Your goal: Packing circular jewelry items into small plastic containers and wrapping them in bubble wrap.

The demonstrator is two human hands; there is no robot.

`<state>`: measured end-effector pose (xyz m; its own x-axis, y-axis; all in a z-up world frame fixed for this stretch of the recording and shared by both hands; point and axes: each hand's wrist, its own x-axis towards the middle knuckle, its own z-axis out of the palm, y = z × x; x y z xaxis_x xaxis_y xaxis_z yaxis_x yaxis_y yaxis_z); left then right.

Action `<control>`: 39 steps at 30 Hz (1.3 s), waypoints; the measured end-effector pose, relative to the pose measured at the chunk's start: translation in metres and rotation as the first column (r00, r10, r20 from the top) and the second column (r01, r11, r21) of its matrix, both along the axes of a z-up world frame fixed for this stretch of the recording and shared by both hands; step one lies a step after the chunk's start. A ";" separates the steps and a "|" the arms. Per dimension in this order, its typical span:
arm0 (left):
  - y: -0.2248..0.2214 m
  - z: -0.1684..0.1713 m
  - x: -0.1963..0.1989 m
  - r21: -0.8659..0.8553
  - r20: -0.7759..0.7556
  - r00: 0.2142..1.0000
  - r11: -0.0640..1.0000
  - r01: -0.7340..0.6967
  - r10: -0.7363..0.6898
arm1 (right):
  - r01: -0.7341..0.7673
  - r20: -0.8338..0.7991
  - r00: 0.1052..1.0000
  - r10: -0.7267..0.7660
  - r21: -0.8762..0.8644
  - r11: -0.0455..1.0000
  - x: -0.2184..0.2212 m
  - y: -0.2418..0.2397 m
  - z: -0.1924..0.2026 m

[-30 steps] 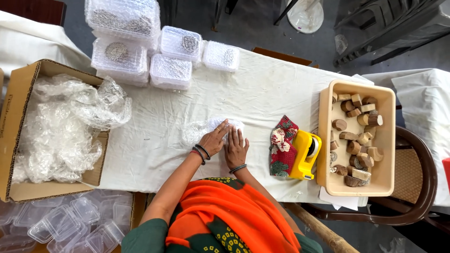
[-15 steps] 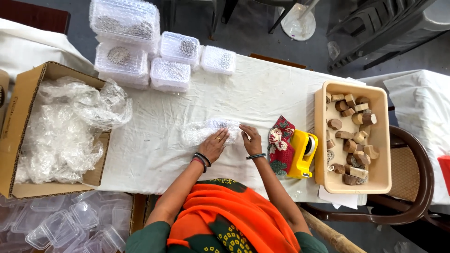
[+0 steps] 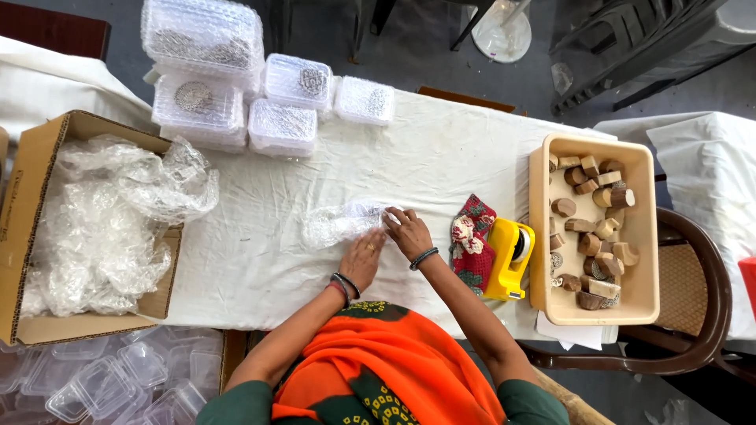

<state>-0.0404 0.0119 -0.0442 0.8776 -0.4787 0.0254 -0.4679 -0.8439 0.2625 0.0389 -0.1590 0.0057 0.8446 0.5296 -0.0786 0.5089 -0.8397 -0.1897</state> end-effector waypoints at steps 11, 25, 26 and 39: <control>0.010 0.003 0.014 0.035 -0.127 0.992 0.999 -0.001 0.005 | -0.038 0.087 0.995 0.056 -0.196 0.980 -0.020 0.005 -0.023; 0.012 0.022 0.017 0.044 -0.130 0.991 0.998 -0.039 0.044 | 0.606 -0.476 0.794 -0.378 0.667 0.434 -0.006 -0.050 -0.073; 0.013 0.023 0.019 0.042 -0.125 0.992 0.999 -0.027 0.032 | 0.608 -0.472 0.791 -0.389 0.669 0.427 -0.016 -0.061 -0.058; 0.018 0.003 0.018 -0.134 -0.101 0.994 0.990 -0.044 0.030 | 0.780 -0.517 0.231 -0.824 0.605 -0.161 -0.181 -0.318 -0.013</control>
